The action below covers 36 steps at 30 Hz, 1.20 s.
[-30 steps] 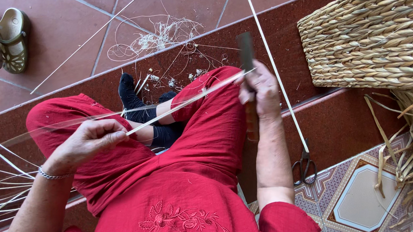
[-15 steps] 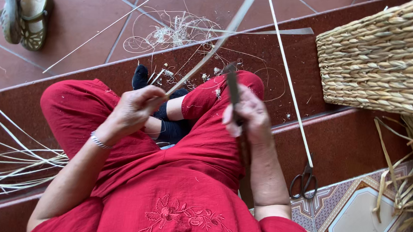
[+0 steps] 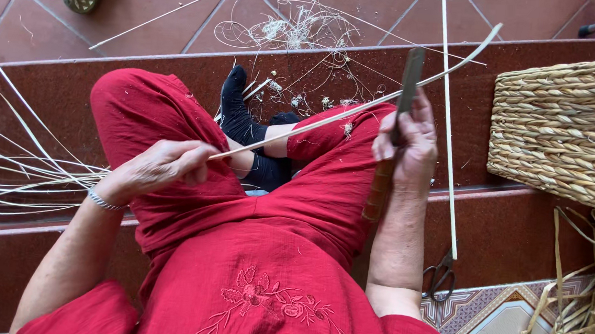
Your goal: The person sits cross-legged on a tiled floor and uses a knife to shave thin strips from bamboo rods. They repeatedly hold the rod with one hand and draw the knife along its length to remove fine shavings, occasionally adjusting the rod's position.
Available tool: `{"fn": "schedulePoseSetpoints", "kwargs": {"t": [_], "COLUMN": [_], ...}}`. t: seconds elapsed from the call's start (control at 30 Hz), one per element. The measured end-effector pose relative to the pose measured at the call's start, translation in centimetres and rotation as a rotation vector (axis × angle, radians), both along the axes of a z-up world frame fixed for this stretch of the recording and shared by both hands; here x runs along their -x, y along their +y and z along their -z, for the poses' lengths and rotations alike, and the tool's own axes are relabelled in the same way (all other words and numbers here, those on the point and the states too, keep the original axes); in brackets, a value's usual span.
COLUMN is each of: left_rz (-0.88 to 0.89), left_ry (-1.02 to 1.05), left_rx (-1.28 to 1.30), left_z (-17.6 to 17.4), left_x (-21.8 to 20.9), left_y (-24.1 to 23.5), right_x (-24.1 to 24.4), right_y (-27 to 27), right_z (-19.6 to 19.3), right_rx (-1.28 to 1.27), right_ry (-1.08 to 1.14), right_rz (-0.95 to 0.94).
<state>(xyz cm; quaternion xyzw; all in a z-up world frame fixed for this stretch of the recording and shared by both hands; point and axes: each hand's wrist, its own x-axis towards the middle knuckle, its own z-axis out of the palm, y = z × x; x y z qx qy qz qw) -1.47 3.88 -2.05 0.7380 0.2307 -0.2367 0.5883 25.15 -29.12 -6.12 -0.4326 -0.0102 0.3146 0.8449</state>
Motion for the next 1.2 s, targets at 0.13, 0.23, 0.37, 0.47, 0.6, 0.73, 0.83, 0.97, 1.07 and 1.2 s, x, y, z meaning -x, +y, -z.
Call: {"fn": "schedulePoseSetpoints", "kwargs": {"t": [0.13,0.23,0.37,0.47,0.6,0.73,0.83,0.97,1.07,1.2], "left_rz": [-0.11,-0.186,-0.168,-0.177,-0.18,-0.171,-0.175,-0.169,-0.175,-0.169], "left_ry": [-0.102,-0.258,-0.387,-0.382,-0.387,-0.414,-0.407,-0.436,-0.408,-0.315], "left_rx": [0.034,-0.077,-0.189,-0.222,-0.192,-0.208,-0.165,-0.135,-0.116,-0.203], "left_z": [0.7,1.7,1.9,1.9,1.7,1.6,1.5,1.3,1.4,1.3], "left_x": [2.5,1.9,-0.7,-2.1,-2.6,-2.4,-1.8,-1.3,-0.8,-0.1], "left_y": [0.5,-0.8,-3.0,-4.7,-5.9,-5.8,-5.4,-4.8,-4.3,-3.6], "right_x": [-1.1,1.1,5.7,8.9,10.5,9.7,8.7,7.5,6.5,5.8], "right_y": [0.5,1.7,4.8,6.4,7.2,6.7,5.6,4.5,3.8,3.1], "right_z": [-0.5,-1.2,-1.5,-1.5,-1.2,-0.6,0.0,0.7,1.1,1.3], "right_rx": [-0.081,-0.048,0.031,0.054,0.064,0.028,-0.009,-0.03,-0.087,-0.148], "right_ry": [-0.036,0.002,0.123,0.18,0.147,0.127,0.157,0.149,0.188,0.2], "right_rz": [-0.018,-0.138,-0.472,-0.601,-0.658,-0.601,-0.518,-0.438,-0.301,-0.283]}}
